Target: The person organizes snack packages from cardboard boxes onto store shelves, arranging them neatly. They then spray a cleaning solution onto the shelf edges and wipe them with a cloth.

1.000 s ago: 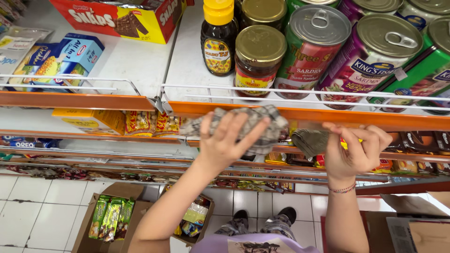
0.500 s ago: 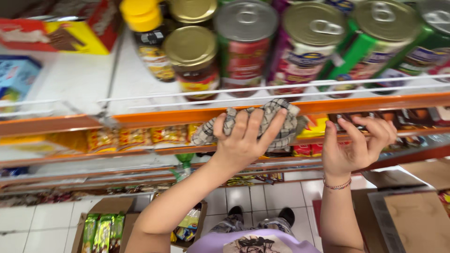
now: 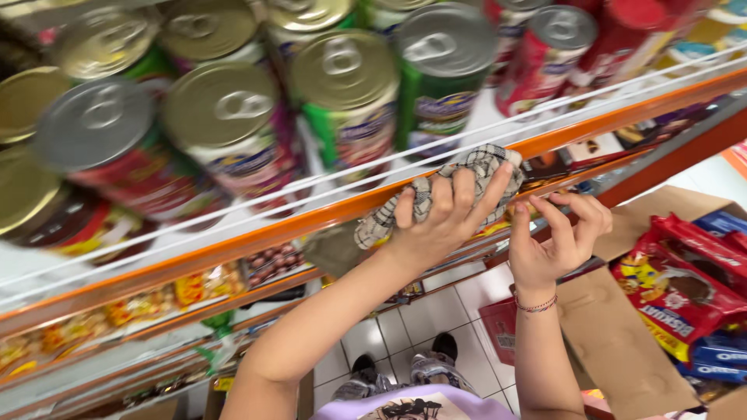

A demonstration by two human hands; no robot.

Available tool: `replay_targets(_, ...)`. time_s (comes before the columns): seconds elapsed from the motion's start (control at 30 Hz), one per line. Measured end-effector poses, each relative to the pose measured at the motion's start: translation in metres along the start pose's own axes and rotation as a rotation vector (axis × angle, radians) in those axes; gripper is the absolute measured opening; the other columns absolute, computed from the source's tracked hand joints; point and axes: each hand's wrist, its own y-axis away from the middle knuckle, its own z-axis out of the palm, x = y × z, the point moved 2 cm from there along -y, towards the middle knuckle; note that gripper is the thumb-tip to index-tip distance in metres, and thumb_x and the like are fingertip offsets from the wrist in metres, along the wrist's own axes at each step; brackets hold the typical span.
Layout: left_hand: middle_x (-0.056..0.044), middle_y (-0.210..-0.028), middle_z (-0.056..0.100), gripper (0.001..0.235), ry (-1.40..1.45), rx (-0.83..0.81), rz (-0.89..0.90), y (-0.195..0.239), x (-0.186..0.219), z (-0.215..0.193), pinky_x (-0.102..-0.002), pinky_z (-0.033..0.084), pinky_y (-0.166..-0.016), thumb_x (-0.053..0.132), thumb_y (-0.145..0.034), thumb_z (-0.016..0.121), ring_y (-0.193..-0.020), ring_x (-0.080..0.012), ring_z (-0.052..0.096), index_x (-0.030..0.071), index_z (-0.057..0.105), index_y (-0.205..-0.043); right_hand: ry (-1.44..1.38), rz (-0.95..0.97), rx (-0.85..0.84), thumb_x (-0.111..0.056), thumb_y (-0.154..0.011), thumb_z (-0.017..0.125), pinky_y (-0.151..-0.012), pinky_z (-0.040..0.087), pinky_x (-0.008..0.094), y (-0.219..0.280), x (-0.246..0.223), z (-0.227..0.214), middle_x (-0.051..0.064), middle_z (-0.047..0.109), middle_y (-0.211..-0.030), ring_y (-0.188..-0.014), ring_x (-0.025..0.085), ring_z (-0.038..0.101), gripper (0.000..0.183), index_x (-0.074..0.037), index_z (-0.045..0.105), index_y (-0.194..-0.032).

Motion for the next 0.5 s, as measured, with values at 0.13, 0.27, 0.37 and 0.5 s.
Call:
replay_targets(0.13, 0.002, -0.114, 0.052, 0.050, 0.017, 0.035, 0.005, -0.034, 0.059, 0.029, -0.050, 0.028, -0.098, 0.029, -0.106, 0.057, -0.106, -0.0145, 0.051, 0.025, 0.052, -0.155, 0.048, -0.008, 0.032, -0.004, -0.093, 0.087, -0.104, 0.040, 0.043, -0.020, 0.052, -0.016, 0.007, 0.060, -0.117, -0.114, 0.030, 0.054, 0.019, -0.008, 0.073, -0.105)
replay_targets(0.27, 0.001, -0.115, 0.052, 0.053, 0.038, 0.047, 0.011, -0.070, 0.117, 0.055, -0.050, 0.028, -0.098, 0.032, -0.105, 0.055, -0.107, -0.0145, 0.050, 0.025, 0.052, -0.158, 0.068, 0.040, 0.083, 0.002, -0.091, 0.085, -0.103, 0.041, 0.042, -0.036, 0.106, -0.030, 0.009, 0.060, -0.117, -0.113, 0.030, 0.055, 0.022, -0.006, 0.071, -0.106)
replay_targets(0.37, 0.001, -0.117, 0.052, 0.056, 0.063, 0.024, 0.021, -0.093, 0.159, 0.071, -0.049, 0.027, -0.100, 0.031, -0.104, 0.055, -0.111, -0.0151, 0.050, 0.024, 0.052, -0.159, 0.072, 0.091, 0.128, 0.005, -0.092, 0.082, -0.102, 0.044, 0.041, -0.045, 0.145, -0.039, 0.011, 0.060, -0.118, -0.113, 0.029, 0.056, 0.022, -0.004, 0.071, -0.108)
replay_targets(0.5, -0.002, -0.122, 0.052, 0.056, 0.112, 0.005, 0.027, -0.123, 0.212, 0.094, -0.050, 0.030, -0.102, 0.030, -0.105, 0.055, -0.116, -0.0176, 0.050, 0.019, 0.049, -0.159, -0.017, 0.159, 0.184, 0.008, -0.098, 0.077, -0.102, 0.048, 0.038, -0.056, 0.192, -0.048, 0.013, 0.056, -0.122, -0.113, 0.026, 0.058, 0.020, -0.003, 0.070, -0.113)
